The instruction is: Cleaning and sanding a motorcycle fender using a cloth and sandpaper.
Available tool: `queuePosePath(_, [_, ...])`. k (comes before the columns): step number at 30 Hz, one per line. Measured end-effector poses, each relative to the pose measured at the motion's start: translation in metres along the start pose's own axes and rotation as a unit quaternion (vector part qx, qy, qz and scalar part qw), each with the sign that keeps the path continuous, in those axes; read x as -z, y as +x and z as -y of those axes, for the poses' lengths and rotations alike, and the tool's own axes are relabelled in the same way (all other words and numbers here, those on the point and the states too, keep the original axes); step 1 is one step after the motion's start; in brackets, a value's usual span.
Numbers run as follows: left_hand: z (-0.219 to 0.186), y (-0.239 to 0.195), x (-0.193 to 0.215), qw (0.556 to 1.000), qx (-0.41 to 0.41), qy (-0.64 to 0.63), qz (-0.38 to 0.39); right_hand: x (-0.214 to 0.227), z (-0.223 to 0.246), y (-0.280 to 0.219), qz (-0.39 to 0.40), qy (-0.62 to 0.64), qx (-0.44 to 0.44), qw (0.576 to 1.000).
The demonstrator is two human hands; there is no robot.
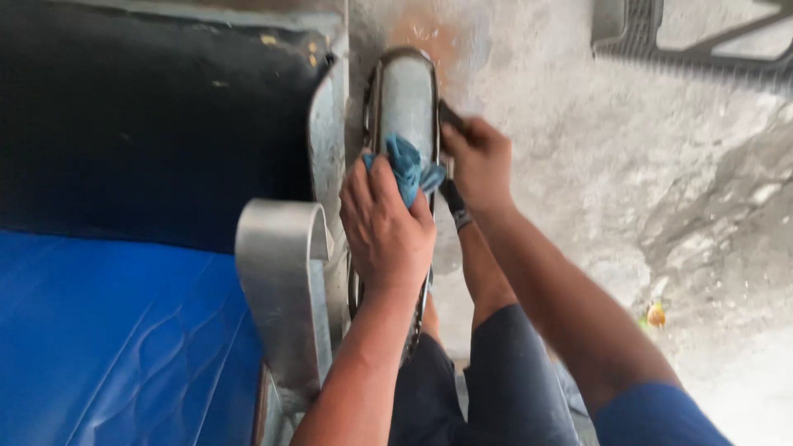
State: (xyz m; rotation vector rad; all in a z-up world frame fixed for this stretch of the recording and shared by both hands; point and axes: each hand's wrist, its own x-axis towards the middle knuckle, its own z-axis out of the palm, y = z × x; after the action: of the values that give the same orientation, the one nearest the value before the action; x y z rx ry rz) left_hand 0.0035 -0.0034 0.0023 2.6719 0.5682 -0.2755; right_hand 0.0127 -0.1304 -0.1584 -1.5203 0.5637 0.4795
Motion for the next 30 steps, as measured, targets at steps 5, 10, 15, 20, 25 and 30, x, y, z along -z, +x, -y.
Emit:
queuePosePath(5, [0.002,0.002,0.003,1.000,-0.005,-0.009,0.010,-0.023,-0.012,0.088,-0.026,-0.032,-0.029,0.999])
queuePosePath(10, [-0.003,0.004,0.005,1.000,-0.006,-0.009,0.007,-0.014,0.042,0.011,-0.031,-0.109,-0.038,0.993])
queuePosePath(15, [-0.003,0.001,0.004,1.000,-0.001,-0.015,0.015,-0.007,-0.003,0.040,-0.024,-0.083,-0.003,0.996])
queuePosePath(20, [0.001,0.000,-0.005,1.000,-0.006,-0.012,0.000,-0.013,0.005,0.066,-0.019,-0.110,-0.004,0.994])
queuePosePath(25, [-0.002,-0.005,-0.004,1.000,-0.008,-0.018,0.007,0.019,0.065,-0.067,0.008,-0.157,0.069,0.985])
queuePosePath(30, [-0.022,-0.024,0.027,0.973,-0.170,0.104,0.113,0.061,0.055,-0.128,-0.002,-0.080,-0.006,0.997])
